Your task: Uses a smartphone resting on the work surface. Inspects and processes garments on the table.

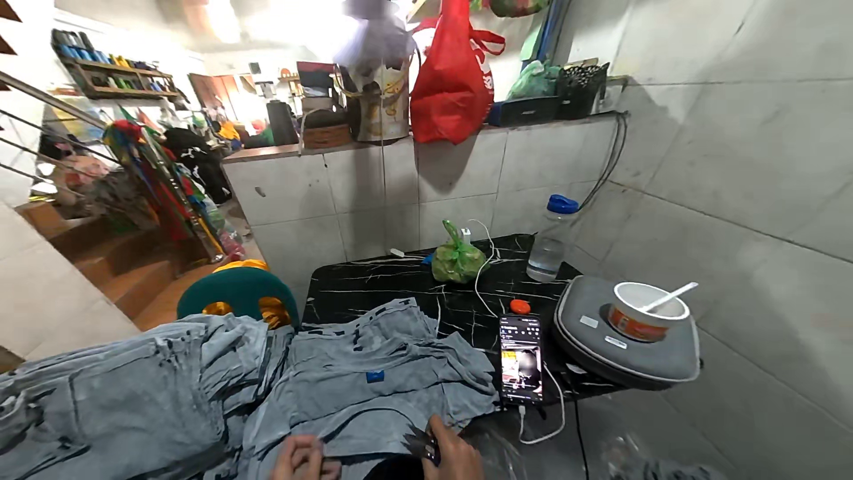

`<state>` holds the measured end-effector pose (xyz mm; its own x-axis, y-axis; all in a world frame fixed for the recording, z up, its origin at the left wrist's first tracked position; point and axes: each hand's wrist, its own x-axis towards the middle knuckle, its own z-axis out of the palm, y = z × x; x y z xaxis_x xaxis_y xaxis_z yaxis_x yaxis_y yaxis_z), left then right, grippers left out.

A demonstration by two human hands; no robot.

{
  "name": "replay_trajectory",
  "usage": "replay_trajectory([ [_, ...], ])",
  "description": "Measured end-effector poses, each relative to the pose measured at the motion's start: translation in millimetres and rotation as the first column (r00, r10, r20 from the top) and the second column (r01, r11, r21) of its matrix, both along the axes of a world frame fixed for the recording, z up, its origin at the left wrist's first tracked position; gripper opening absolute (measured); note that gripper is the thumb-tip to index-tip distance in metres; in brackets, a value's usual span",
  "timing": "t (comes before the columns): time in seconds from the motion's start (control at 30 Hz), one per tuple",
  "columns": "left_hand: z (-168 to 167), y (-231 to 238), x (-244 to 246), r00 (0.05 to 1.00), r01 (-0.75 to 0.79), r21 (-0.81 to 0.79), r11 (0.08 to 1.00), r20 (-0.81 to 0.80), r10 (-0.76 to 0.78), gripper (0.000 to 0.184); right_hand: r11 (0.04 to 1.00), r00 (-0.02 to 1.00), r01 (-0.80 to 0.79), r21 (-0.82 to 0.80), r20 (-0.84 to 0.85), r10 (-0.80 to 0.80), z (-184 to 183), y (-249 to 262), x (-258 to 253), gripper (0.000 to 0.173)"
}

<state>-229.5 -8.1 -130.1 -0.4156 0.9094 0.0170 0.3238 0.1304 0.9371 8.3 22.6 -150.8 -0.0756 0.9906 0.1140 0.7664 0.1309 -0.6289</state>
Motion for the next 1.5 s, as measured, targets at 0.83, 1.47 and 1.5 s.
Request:
replay_trajectory([
  [0.83, -37.0, -0.5, 16.3, 0.958, 0.210, 0.366, 0.906, 0.106, -0.265, 0.048, 0.835, 0.942, 0.306, 0.457, -0.271, -0.197, -25.1, 17.3, 133.6, 0.095],
  [1.47, -45.5, -10.9, 14.6, 0.972, 0.059, 0.370, 0.927, 0.189, -0.137, 0.037, 0.936, 0.864, -0.190, 0.296, -0.402, 0.302, -18.3, -5.4, -1.9, 0.023],
  [1.5, -53.6, -9.3, 12.2, 0.973, 0.048, 0.384, 0.922, 0.191, -0.130, 0.034, 0.928, 0.833, -0.275, 0.250, -0.419, 0.360, -18.6, -5.5, -18.0, 0.023],
])
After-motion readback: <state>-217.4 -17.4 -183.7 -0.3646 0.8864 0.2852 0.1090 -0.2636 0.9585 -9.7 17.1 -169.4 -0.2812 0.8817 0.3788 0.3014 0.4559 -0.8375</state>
